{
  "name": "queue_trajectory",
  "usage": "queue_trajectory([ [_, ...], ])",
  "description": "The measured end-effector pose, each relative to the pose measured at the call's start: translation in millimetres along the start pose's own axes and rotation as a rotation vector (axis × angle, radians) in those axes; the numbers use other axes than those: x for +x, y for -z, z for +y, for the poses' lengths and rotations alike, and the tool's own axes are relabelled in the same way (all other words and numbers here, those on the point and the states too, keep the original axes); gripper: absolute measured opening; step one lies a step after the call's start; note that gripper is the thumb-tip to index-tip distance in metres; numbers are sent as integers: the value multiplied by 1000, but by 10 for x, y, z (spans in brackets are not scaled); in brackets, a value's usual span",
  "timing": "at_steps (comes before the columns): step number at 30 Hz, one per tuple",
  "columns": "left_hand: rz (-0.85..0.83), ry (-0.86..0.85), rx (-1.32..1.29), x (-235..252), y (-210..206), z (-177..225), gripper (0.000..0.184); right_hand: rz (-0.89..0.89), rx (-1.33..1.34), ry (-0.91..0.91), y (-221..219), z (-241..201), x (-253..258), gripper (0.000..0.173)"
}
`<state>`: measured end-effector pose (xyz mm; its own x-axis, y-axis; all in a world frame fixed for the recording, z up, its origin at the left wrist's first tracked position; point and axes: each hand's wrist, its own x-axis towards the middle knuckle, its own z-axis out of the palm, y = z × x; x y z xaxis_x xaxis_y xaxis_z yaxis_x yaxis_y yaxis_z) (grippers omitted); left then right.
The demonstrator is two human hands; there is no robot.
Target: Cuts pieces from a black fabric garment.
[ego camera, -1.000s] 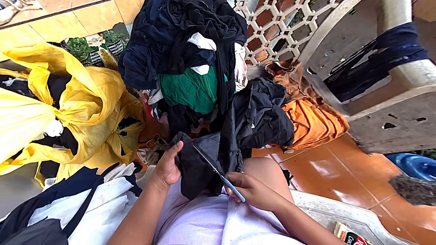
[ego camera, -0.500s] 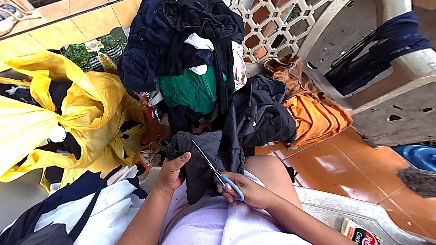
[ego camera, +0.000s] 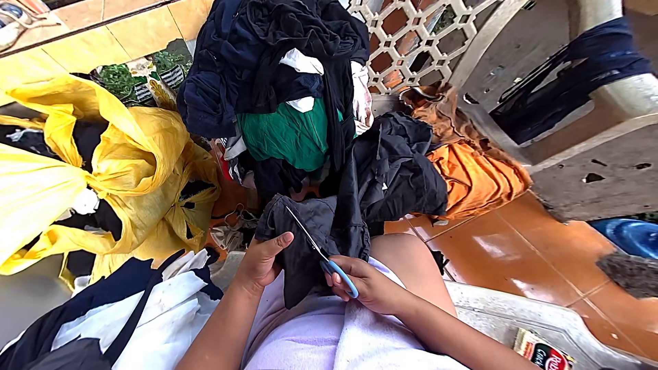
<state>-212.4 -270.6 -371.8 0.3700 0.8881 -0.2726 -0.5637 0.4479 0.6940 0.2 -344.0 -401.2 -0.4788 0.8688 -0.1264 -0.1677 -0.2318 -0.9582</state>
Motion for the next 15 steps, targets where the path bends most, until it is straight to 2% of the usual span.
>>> queue_trajectory([
  [6,-49,-9,25,-7,35,4,56,-19,197,-74,-38,-29,-17,17],
  [11,-141,20,82,-34,39,-14,54,-5,223,-107,-62,-92,14,35],
  [15,-132,18,87,-28,40,4,54,6,197,-51,-69,-58,38,23],
])
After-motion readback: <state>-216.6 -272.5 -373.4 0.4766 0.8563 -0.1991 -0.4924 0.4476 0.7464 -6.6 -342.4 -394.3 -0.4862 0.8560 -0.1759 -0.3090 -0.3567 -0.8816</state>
